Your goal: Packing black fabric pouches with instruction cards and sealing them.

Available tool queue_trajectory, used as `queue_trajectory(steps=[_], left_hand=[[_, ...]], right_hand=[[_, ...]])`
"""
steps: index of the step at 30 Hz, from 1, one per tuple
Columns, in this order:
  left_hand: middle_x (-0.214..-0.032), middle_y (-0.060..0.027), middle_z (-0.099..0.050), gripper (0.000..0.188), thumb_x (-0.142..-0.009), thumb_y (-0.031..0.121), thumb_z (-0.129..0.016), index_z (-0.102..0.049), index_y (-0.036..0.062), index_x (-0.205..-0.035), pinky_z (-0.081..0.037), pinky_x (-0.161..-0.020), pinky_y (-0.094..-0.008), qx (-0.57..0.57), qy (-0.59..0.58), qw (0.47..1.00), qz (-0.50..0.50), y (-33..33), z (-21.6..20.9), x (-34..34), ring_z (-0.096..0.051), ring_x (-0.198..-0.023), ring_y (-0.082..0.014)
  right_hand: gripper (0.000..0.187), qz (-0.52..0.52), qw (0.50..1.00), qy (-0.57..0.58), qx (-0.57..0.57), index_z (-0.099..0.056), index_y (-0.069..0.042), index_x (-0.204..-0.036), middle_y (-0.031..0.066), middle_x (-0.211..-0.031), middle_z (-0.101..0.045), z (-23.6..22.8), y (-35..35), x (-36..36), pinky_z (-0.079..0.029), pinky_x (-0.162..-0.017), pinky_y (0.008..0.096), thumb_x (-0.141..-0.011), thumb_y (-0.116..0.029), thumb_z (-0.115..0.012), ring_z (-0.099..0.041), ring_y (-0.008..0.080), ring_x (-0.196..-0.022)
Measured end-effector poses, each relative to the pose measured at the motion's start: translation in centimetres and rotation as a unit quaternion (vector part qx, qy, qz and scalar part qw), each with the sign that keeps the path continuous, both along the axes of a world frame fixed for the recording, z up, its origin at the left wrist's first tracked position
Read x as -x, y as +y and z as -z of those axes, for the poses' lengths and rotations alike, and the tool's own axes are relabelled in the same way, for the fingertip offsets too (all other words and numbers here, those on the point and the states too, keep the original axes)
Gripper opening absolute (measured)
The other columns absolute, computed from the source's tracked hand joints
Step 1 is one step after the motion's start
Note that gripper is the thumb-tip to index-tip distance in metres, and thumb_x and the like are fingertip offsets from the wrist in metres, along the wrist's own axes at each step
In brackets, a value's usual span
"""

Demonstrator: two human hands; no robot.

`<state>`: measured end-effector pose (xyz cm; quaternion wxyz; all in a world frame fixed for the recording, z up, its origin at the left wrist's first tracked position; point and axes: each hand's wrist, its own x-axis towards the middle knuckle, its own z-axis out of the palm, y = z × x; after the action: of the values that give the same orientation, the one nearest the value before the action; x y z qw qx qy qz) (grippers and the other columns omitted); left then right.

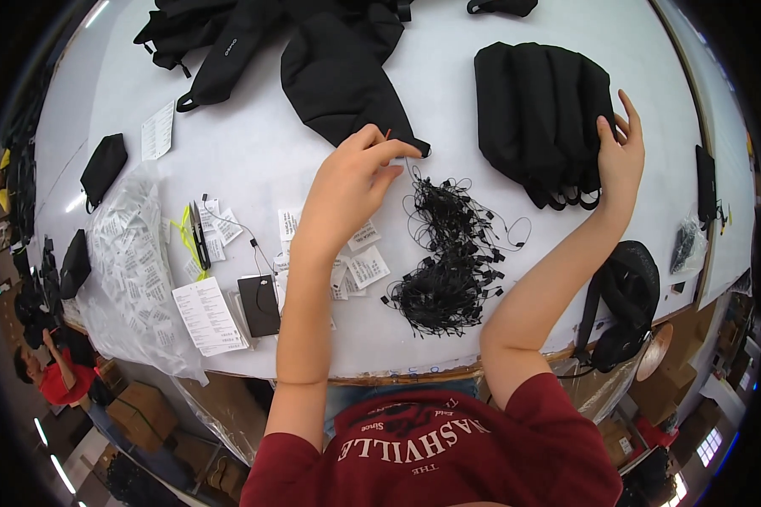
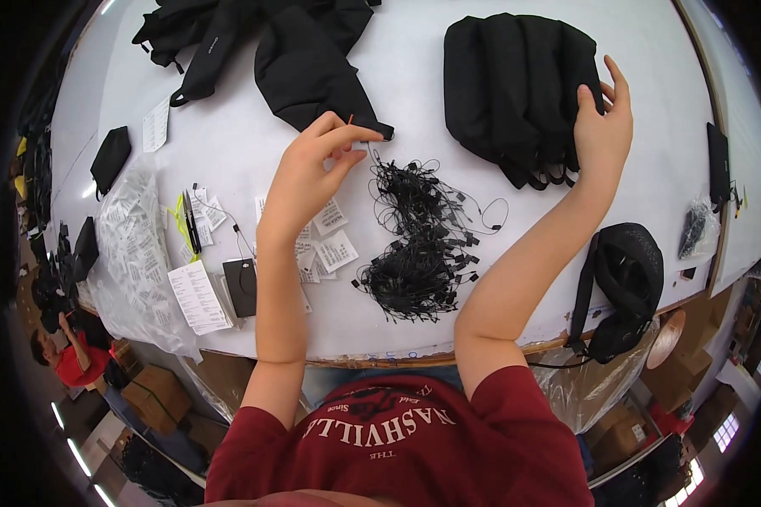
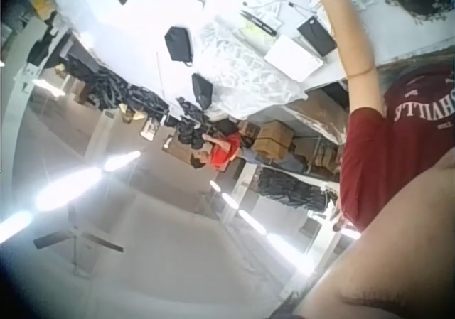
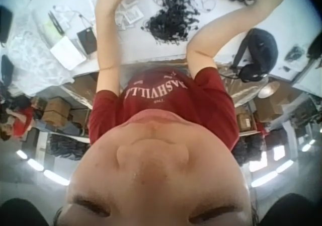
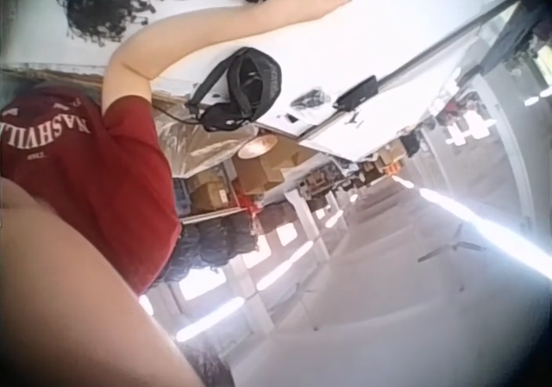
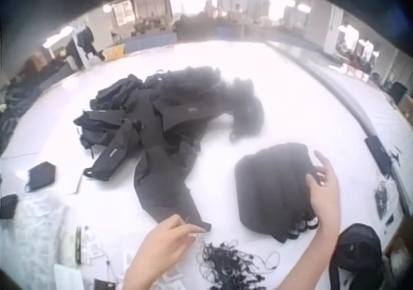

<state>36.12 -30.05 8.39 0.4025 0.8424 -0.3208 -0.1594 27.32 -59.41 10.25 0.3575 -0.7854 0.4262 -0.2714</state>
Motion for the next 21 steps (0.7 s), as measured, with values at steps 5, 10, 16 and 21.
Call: queue_trajectory(steps=[5,10,16,21], left_hand=[[-0.076,-0.0052,-0.052,0.008,-0.079,0.006,-0.068,-0.069,0.0074,-0.087,-0.045,-0.064,-0.0304,0.013,-0.038,0.998,-0.038,-0.2,0.5,-0.1,-0.053,-0.067,-0.0184],[-0.081,-0.0036,-0.060,0.004,-0.080,0.007,-0.069,-0.070,0.0036,-0.082,-0.045,-0.063,-0.0272,0.149,-0.038,0.983,-0.101,0.8,-1.9,-0.8,-0.055,-0.068,-0.0139],[-0.082,-0.0019,-0.064,0.008,-0.086,0.008,-0.066,-0.064,0.0000,-0.088,-0.044,-0.064,-0.0226,0.248,0.070,0.960,-0.106,2.6,-4.0,-0.5,-0.056,-0.070,-0.0083],[-0.073,0.0008,-0.062,0.009,-0.086,0.009,-0.066,-0.064,0.0002,-0.090,-0.038,-0.058,-0.0187,0.238,0.092,0.962,-0.098,2.8,-5.0,-0.2,-0.052,-0.063,-0.0049]], right_hand=[[0.045,-0.005,0.993,-0.007,0.121,-0.057,-0.021,-0.129,0.0118,-0.121,-0.059,-1.3,0.4,0.1,-0.042,-0.096,0.0382,-0.084,-0.018,-0.065,-0.055,0.0225,-0.112],[0.024,-0.292,0.924,-0.182,-0.167,-0.067,-0.008,-0.107,0.0061,-0.090,-0.068,-5.5,4.3,-1.0,-0.047,-0.074,0.0242,-0.090,-0.024,-0.060,-0.062,0.0114,-0.081],[0.040,-0.565,0.786,0.075,-0.238,-0.071,-0.003,-0.077,0.0034,-0.054,-0.057,-5.0,12.5,-4.3,-0.040,-0.045,0.0252,-0.091,-0.039,-0.059,-0.052,0.0088,-0.049],[0.051,-0.559,0.780,0.132,-0.248,-0.072,-0.003,-0.075,0.0062,-0.053,-0.058,-5.0,14.9,-4.8,-0.041,-0.044,0.0249,-0.091,-0.048,-0.055,-0.055,0.0103,-0.045]])
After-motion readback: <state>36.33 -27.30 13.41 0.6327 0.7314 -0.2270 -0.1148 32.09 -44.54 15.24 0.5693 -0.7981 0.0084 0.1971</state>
